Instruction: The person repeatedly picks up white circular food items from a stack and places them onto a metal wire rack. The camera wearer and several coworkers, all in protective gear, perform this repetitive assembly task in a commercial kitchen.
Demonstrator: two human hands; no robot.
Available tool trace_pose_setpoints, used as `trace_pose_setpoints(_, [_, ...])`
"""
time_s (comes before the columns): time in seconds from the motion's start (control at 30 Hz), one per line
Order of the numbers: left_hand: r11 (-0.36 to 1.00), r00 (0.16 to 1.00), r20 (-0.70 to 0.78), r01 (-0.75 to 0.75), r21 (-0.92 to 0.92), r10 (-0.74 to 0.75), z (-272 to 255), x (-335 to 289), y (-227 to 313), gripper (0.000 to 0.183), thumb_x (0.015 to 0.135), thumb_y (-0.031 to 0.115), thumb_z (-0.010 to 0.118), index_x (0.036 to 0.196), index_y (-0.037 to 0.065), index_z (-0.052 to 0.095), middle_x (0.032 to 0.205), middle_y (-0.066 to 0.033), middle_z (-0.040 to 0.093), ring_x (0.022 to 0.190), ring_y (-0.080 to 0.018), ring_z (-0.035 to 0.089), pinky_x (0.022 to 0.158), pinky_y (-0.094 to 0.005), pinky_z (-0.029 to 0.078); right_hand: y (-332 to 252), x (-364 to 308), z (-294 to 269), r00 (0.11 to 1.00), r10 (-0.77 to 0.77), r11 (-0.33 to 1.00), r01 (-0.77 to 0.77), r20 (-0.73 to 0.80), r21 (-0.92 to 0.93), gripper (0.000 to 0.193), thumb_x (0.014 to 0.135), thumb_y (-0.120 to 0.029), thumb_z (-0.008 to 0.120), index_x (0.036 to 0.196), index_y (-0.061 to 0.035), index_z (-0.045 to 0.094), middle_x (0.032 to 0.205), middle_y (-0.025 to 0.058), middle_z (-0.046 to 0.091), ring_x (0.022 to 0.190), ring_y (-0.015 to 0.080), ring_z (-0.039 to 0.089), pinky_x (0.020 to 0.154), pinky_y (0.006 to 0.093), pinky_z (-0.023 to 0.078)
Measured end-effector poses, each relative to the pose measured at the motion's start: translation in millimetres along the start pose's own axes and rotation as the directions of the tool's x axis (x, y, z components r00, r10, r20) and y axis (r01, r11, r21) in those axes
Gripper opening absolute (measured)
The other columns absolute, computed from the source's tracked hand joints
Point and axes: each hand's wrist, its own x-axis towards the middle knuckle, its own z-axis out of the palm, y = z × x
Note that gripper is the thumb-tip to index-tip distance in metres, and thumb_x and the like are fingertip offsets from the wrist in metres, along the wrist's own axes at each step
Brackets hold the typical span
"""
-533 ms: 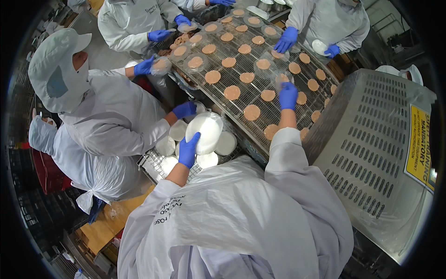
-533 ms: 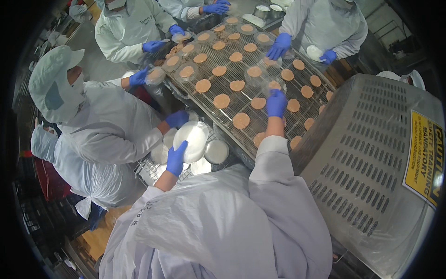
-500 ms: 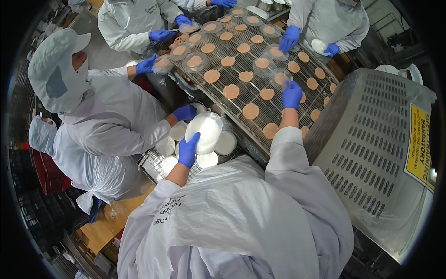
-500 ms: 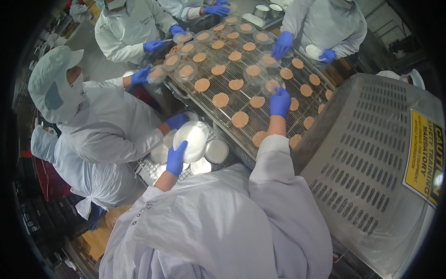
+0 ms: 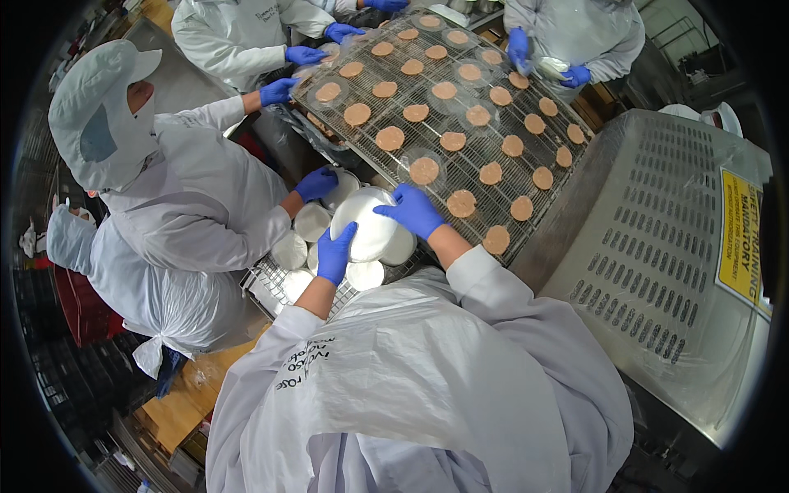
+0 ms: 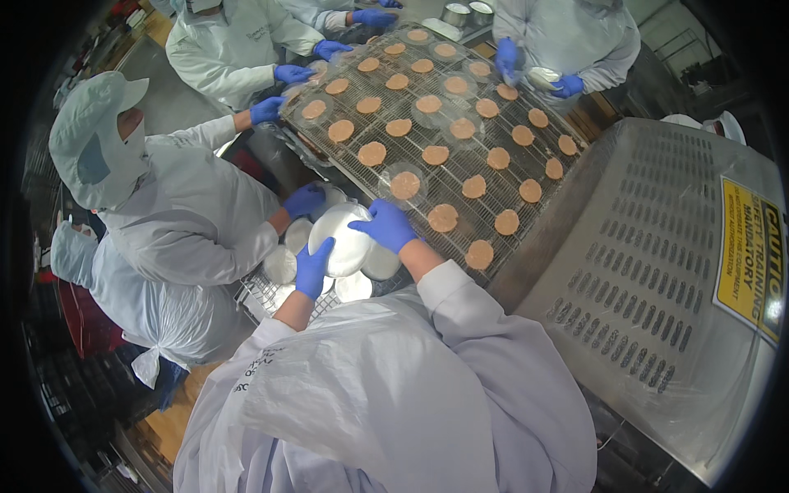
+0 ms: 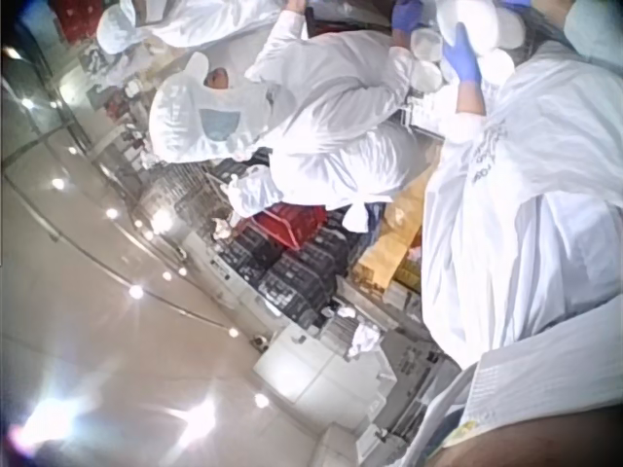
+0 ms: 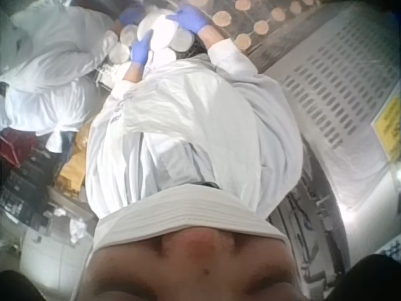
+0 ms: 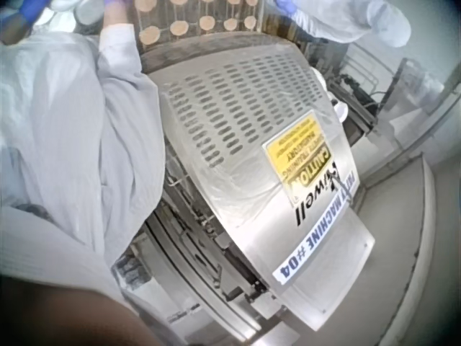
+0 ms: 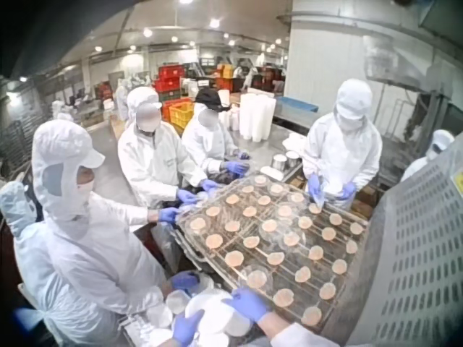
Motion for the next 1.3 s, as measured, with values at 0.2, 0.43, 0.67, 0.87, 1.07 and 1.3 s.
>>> trace_pose_setpoints(0.2, [1.0, 0.999, 0.044, 0.019, -0.017, -0.018, -1.8, -14.9, -9.7, 0.047, 0.081, 0.025, 0.069, 0.115, -0.006, 0.056, 0.103, -0.0131, 0.063, 0.089, -0.0183, 0.062, 0.078, -0.0297, 0.05, 69.7, 4.5, 14.5, 0.979, -0.055, 0.991, 0.078, -0.198, 0.113, 0.028, 0.086, -0.025, 0.056, 0.093, 0.0011, 0.06, 0.089, 0.023, 0.063, 0.081, 0.0358, 0.062, 0.073, 0.0417, 0.048])
trace_pose_setpoints(0.43, [0.998, 0.997, 0.044, 0.063, -0.005, -0.062, 9.4, -6.5, -15.2, 0.049, 0.081, 0.024, 0.07, 0.116, -0.006, 0.054, 0.104, -0.0139, 0.062, 0.092, -0.0196, 0.062, 0.078, -0.0306, 0.051, 104.0, 19.0, -45.5, 0.781, -0.141, 0.983, 0.035, -0.608, -0.182, 0.03, 0.084, -0.015, 0.054, 0.113, -0.0077, 0.059, 0.102, 0.0174, 0.063, 0.094, 0.0341, 0.06, 0.081, 0.0419, 0.048])
trace_pose_setpoints(0.67, [0.991, 0.987, 0.119, 0.118, -0.071, -0.109, 9.8, 3.8, -28.1, 0.051, 0.081, 0.021, 0.07, 0.119, -0.007, 0.051, 0.108, -0.0143, 0.061, 0.094, -0.0205, 0.061, 0.08, -0.0319, 0.051, 92.3, -24.6, 3.5, 0.982, 0.027, 0.989, -0.054, -0.189, -0.136, 0.028, 0.082, -0.008, 0.05, 0.108, 0.0015, 0.054, 0.119, 0.0224, 0.052, 0.113, 0.0368, 0.048, 0.096, 0.0414, 0.039])
trace_pose_setpoints(0.87, [0.991, 0.978, 0.162, 0.129, 0.021, -0.13, 34.8, 2.1, -19.2, 0.05, 0.081, 0.02, 0.069, 0.119, -0.006, 0.051, 0.108, -0.0138, 0.061, 0.094, -0.0204, 0.061, 0.08, -0.0318, 0.05, 141.4, -50.6, -3.2, 0.712, -0.367, 0.686, -0.227, -0.598, -0.691, 0.024, 0.081, -0.013, 0.057, 0.099, 0.0025, 0.059, 0.103, 0.0228, 0.06, 0.102, 0.0349, 0.057, 0.091, 0.0401, 0.043])
trace_pose_setpoints(1.07, [0.997, 0.974, 0.215, 0.06, 0.054, -0.07, 61.4, -10.0, -29.1, 0.047, 0.081, 0.019, 0.069, 0.117, -0.005, 0.053, 0.107, -0.0126, 0.061, 0.093, -0.0195, 0.061, 0.078, -0.0303, 0.05, 90.1, -48.3, -7.5, 0.985, -0.013, 0.986, 0.042, -0.173, 0.164, 0.034, 0.086, -0.021, 0.055, 0.11, 0.0021, 0.056, 0.101, 0.0245, 0.062, 0.094, 0.0397, 0.059, 0.082, 0.0433, 0.047])
trace_pose_setpoints(1.3, [0.995, 0.995, 0.098, 0.031, -0.1, -0.021, 49.6, -0.8, -32.0, 0.047, 0.081, 0.021, 0.069, 0.117, -0.005, 0.054, 0.106, -0.012, 0.061, 0.092, -0.0192, 0.061, 0.078, -0.0304, 0.05, 93.9, 7.2, -27.6, 0.954, -0.052, 0.996, 0.071, -0.294, 0.054, 0.027, 0.084, -0.025, 0.057, 0.094, -0.0007, 0.063, 0.09, 0.0204, 0.064, 0.085, 0.0345, 0.063, 0.076, 0.0402, 0.049])
